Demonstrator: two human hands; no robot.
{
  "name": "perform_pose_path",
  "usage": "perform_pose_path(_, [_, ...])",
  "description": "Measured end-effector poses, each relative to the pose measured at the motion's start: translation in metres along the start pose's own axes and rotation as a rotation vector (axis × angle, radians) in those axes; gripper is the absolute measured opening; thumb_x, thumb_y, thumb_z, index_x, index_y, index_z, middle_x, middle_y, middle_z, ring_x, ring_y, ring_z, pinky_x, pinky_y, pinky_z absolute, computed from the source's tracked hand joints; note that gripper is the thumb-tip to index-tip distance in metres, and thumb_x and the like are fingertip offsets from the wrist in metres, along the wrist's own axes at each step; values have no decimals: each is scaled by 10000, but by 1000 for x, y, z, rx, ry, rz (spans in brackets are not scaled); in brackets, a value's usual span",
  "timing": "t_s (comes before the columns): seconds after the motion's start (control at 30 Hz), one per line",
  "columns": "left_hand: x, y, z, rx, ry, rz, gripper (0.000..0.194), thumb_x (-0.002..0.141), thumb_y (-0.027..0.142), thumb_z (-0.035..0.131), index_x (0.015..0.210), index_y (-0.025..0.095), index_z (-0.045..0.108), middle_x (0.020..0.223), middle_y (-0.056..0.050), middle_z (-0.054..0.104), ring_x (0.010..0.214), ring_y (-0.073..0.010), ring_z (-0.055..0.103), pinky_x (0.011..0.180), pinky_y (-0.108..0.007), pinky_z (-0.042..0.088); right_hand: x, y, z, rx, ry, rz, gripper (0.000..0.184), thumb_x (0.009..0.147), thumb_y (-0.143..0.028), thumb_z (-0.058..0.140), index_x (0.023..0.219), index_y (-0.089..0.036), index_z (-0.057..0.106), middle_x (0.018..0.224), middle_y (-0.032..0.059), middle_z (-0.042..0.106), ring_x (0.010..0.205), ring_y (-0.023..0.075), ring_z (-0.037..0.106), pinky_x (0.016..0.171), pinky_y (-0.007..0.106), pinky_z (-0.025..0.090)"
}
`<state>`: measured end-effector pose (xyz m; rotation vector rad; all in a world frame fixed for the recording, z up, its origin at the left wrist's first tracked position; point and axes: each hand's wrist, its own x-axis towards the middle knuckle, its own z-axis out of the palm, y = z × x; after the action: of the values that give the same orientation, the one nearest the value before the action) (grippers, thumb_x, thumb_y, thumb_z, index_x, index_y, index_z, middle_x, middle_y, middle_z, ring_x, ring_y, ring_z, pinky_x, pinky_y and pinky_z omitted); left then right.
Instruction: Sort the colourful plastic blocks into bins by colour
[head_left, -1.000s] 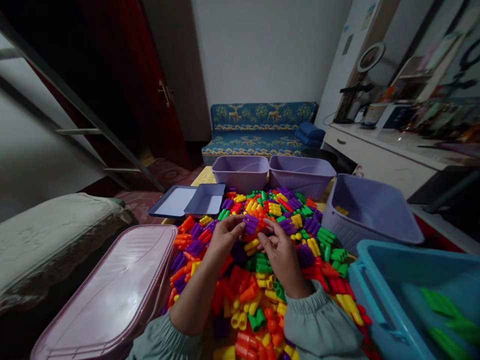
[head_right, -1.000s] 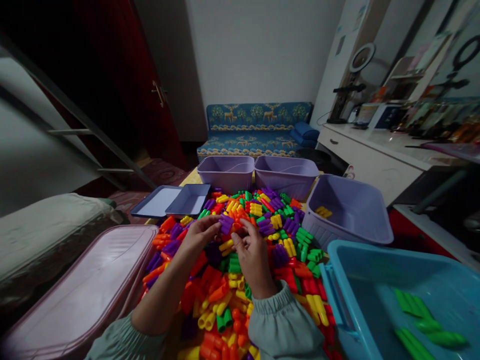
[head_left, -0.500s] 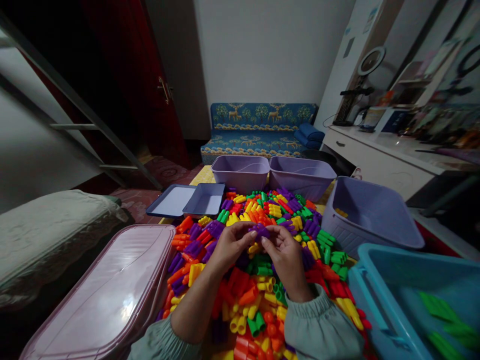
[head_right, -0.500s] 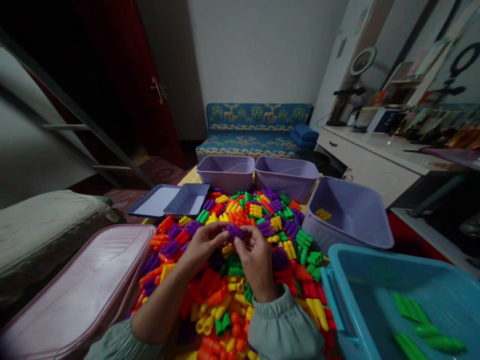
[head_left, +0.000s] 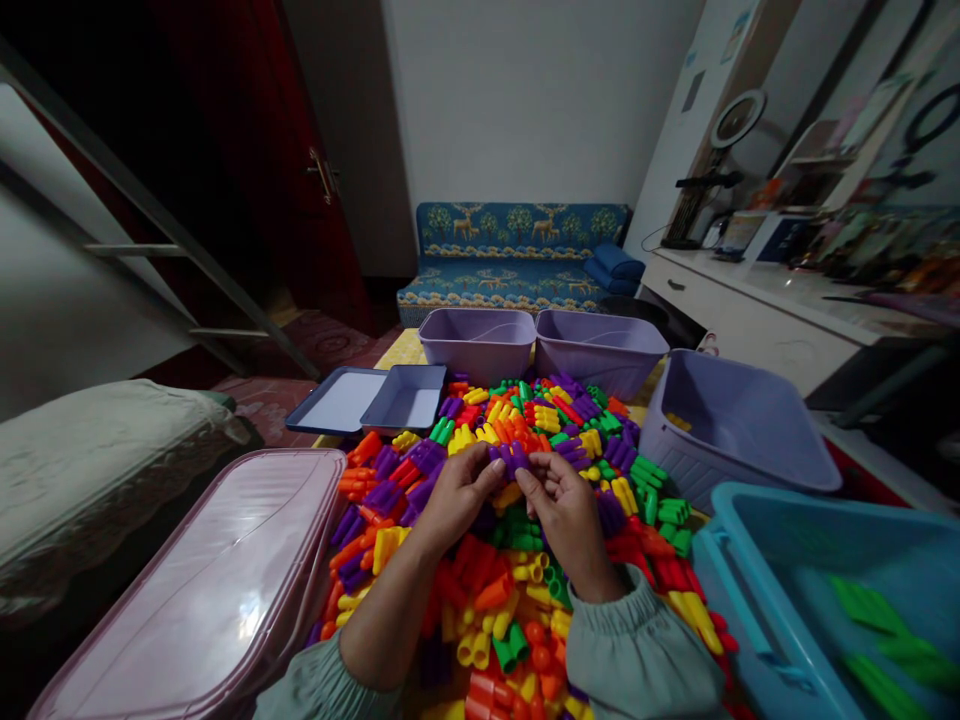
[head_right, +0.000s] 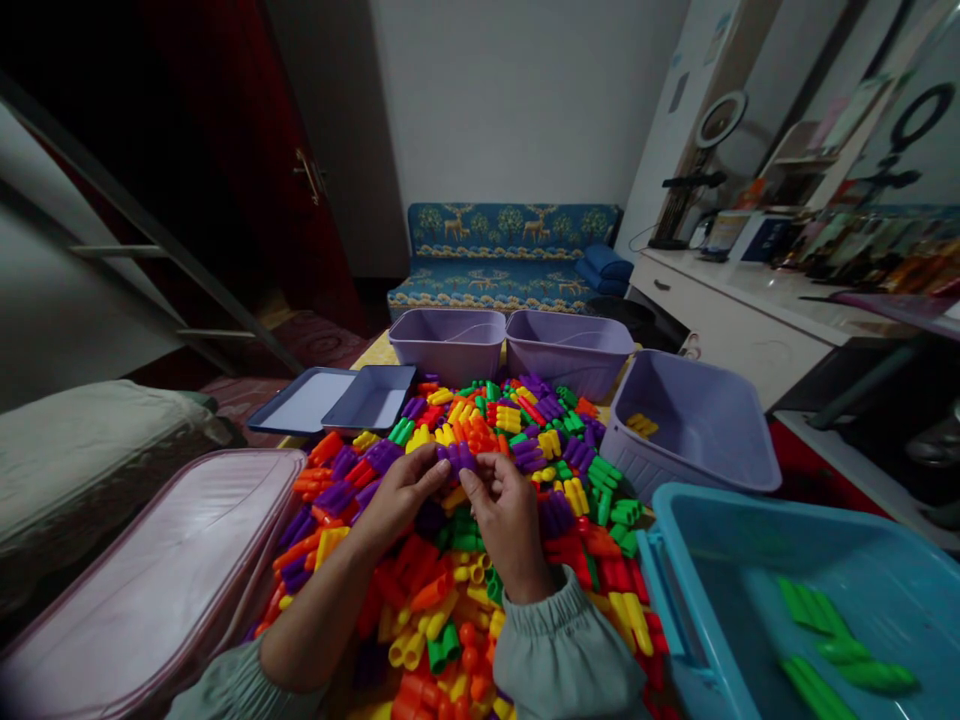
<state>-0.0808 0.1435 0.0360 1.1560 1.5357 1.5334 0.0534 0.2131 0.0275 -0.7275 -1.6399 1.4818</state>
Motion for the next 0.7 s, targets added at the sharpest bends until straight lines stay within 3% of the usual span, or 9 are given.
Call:
perform_pose_path(0.4, [2, -3, 4, -15, 127, -11, 295, 828, 452, 631, 841, 158, 646, 689, -3, 591, 612, -137, 530, 559, -231, 411, 1, -1, -1, -10, -50, -2, 336, 844, -459, 647, 1010, -168, 619, 788, 33, 663, 574, 134, 600, 539, 260, 501])
perform_pose_path(0.53, [6, -1, -1, -160, 222, -41, 360, 800, 511, 652, 771, 154, 609, 585, 31, 540, 513, -100, 495, 512, -215, 404, 1, 0, 1, -14, -18, -12, 384, 851, -484, 628, 1062, -165, 600, 783, 33, 653, 577, 139, 612, 537, 264, 505])
perform_pose_path(0.7, [23, 14, -17, -427, 243, -152, 421, 635, 478, 817, 746, 147, 581, 592, 46, 546, 490, -73, 509, 487, -193, 444, 0, 2, 3, -35, -20, -33, 376, 860, -491, 614, 1044, -165, 601, 795, 35, 644, 584, 133, 612, 546, 258, 510])
